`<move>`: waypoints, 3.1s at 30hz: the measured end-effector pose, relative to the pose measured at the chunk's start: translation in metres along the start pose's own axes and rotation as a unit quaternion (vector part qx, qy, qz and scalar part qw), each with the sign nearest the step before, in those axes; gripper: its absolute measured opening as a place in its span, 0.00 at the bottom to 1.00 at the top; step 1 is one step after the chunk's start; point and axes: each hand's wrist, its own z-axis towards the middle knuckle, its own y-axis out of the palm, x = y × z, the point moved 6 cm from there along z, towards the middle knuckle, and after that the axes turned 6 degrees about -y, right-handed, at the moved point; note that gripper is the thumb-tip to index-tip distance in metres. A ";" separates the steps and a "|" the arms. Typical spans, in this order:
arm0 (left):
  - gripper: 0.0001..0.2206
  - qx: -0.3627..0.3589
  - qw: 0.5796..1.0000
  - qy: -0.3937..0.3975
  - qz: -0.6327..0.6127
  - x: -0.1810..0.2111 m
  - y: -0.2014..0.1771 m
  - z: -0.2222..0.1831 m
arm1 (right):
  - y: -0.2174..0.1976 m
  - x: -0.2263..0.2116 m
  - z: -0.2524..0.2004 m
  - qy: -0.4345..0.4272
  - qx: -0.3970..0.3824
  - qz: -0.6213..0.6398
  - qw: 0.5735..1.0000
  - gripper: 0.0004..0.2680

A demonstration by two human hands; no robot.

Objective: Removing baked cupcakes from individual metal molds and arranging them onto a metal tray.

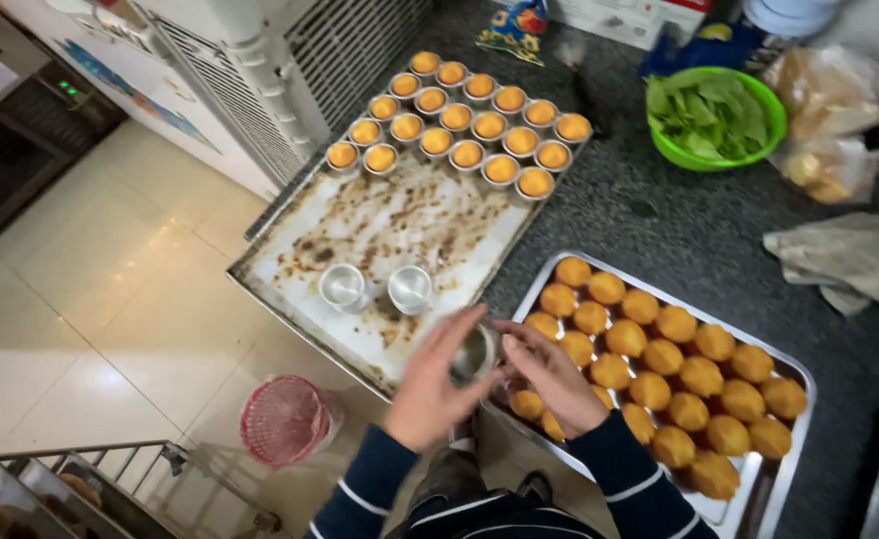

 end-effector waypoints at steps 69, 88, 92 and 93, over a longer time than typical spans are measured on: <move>0.05 0.090 0.987 0.056 0.119 -0.051 -0.117 0.049 | 0.073 -0.028 0.127 -0.014 -0.028 -0.186 0.982 0.26; 0.23 0.469 0.804 -0.228 0.287 -0.218 -0.304 -0.206 | 0.131 -0.009 0.142 0.036 -0.133 -0.018 0.990 0.29; 0.13 0.302 0.822 -0.408 0.258 -0.311 -0.285 -0.251 | 0.133 -0.044 0.133 -0.044 -0.013 -0.094 0.995 0.21; 0.36 0.211 0.816 -0.464 0.273 -0.346 -0.277 -0.259 | 0.128 -0.053 0.132 -0.072 0.048 -0.151 0.985 0.20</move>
